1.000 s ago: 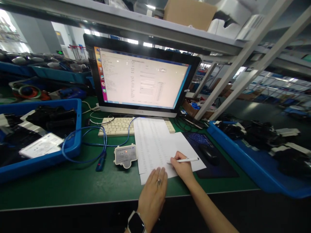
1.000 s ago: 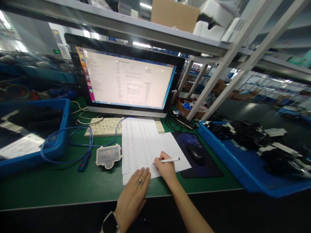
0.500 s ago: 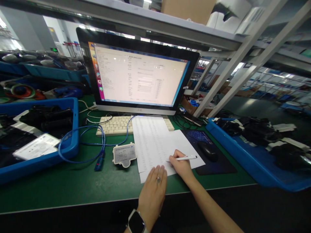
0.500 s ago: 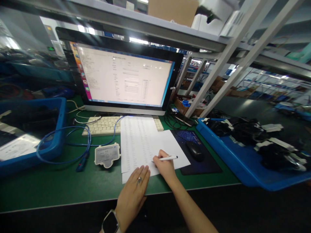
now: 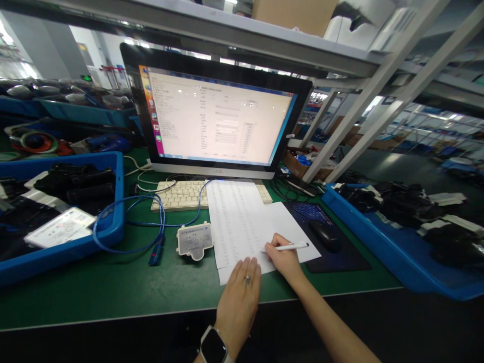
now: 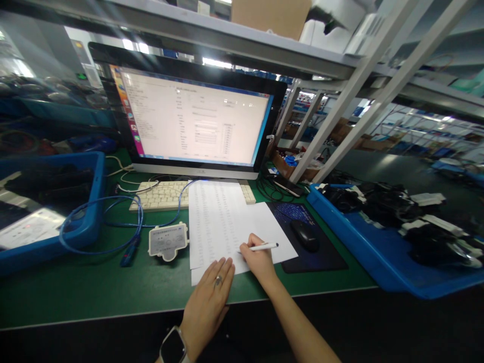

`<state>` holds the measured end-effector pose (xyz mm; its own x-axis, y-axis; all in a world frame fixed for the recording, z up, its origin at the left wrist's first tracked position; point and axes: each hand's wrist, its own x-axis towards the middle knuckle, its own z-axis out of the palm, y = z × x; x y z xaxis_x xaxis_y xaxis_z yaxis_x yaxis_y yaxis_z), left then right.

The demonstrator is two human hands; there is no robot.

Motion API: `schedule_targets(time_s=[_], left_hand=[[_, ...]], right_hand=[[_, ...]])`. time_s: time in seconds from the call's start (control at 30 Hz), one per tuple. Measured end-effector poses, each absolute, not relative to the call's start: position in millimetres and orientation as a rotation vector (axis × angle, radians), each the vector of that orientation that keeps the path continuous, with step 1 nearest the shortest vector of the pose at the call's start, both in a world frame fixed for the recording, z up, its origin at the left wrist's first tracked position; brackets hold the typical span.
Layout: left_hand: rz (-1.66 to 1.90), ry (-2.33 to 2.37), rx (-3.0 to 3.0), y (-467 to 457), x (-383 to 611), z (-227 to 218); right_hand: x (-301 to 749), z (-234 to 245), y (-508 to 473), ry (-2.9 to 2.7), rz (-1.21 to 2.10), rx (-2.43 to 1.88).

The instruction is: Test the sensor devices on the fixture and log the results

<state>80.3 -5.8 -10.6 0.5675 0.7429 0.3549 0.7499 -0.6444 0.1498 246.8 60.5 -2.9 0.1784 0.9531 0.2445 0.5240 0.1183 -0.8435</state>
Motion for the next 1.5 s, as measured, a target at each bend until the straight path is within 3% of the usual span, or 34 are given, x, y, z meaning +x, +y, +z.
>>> schedule_targets(time_s=[1.5], left_hand=[[-0.562,-1.32,-2.799,-4.8,80.9,-10.7]], right_hand=[[248.6,1.0,62.8,-1.284,0.608,-1.493]])
